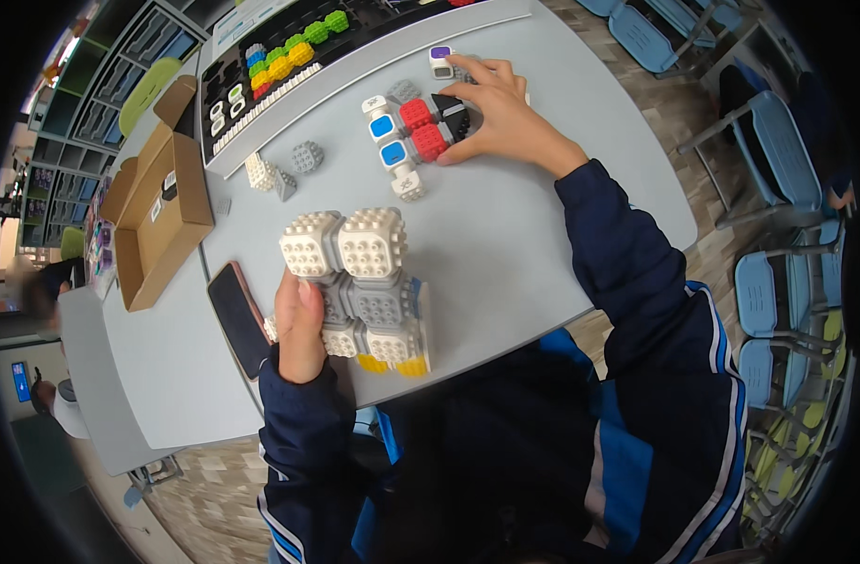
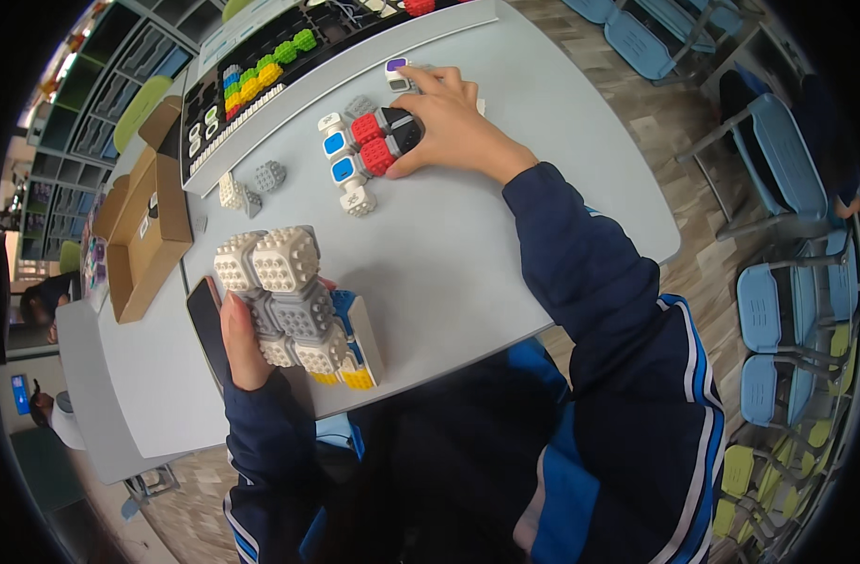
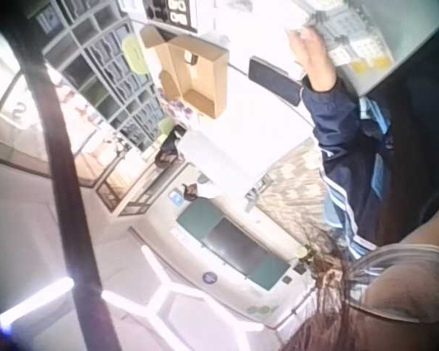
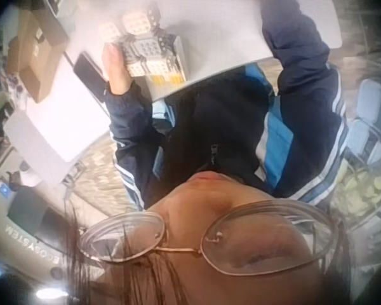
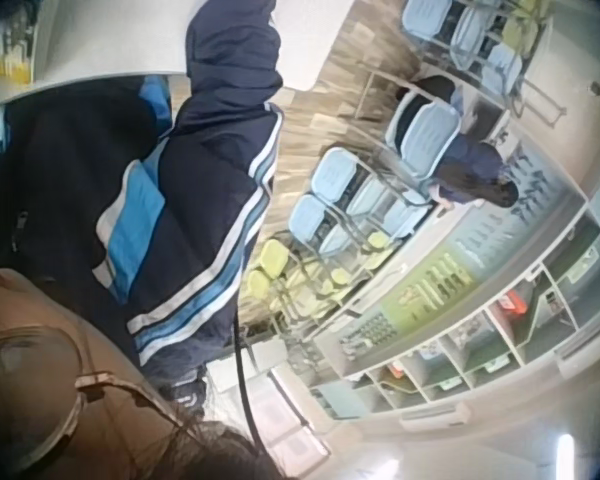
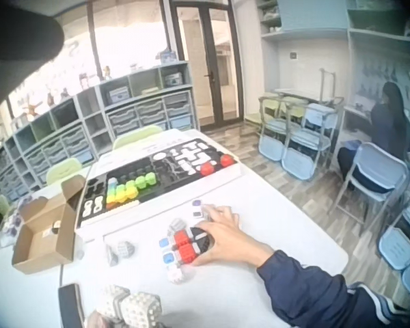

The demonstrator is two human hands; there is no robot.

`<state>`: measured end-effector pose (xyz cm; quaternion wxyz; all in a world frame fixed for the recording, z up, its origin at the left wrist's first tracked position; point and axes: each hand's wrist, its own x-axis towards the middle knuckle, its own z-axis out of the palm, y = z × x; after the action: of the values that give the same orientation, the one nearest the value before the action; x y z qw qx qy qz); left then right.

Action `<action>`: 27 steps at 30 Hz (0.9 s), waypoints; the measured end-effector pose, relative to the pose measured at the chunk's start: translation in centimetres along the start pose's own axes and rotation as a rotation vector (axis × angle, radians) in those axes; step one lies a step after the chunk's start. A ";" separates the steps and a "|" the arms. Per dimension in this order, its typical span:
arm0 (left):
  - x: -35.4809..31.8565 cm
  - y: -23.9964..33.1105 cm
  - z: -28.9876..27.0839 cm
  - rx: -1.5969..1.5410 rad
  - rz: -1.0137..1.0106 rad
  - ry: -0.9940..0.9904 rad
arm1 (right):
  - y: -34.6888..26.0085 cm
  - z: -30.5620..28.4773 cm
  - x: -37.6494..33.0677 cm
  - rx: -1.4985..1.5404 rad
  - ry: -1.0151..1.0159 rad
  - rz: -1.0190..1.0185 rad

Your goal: The person assembles a structure using small interlocking plastic blocks. They connect gray and white pieces to form a base, then attach a larger pre-assembled block with blue, yellow, and red sections to complete the model.

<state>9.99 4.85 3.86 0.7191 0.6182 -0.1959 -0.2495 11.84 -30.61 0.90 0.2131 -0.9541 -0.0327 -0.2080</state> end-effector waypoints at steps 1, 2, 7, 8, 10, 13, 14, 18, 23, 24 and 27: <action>0.3 0.0 -0.4 0.023 0.019 0.000 | 0.1 -0.2 0.0 0.009 0.049 -0.056; 0.5 -0.1 -1.1 0.043 0.041 0.006 | 0.0 -0.5 0.2 0.019 0.095 -0.118; 0.7 1.4 -0.6 0.328 0.173 0.039 | -2.1 -2.7 -0.1 0.679 -0.178 0.032; 1.0 2.3 0.4 0.371 0.168 0.007 | -2.2 -2.7 -0.4 0.805 -0.208 0.036; 1.6 2.5 1.0 0.391 0.182 -0.002 | -2.4 -2.4 -0.8 1.035 -0.264 0.010; 1.9 2.3 1.5 0.414 0.236 0.042 | -3.8 -3.1 -0.7 1.284 -0.347 -0.068; 2.1 2.2 1.5 0.421 0.261 0.065 | -4.0 -3.0 -0.7 1.327 -0.345 -0.113; 3.0 2.1 1.2 0.643 0.430 0.123 | -5.2 -3.0 -1.0 1.577 -0.411 -0.019; 2.5 2.8 3.0 0.639 0.460 0.247 | -6.9 -2.5 -1.6 1.706 -0.511 0.069; 2.4 2.7 3.0 0.637 0.442 0.255 | -7.2 -2.4 -1.8 1.707 -0.503 0.063; 2.4 2.3 3.5 0.584 0.450 0.318 | -7.2 -2.0 -2.1 1.700 -0.462 0.058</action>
<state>10.13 0.91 6.67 0.5712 0.7691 -0.2756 0.0791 8.06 -24.81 4.51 0.8441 -0.4914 -0.1946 0.0905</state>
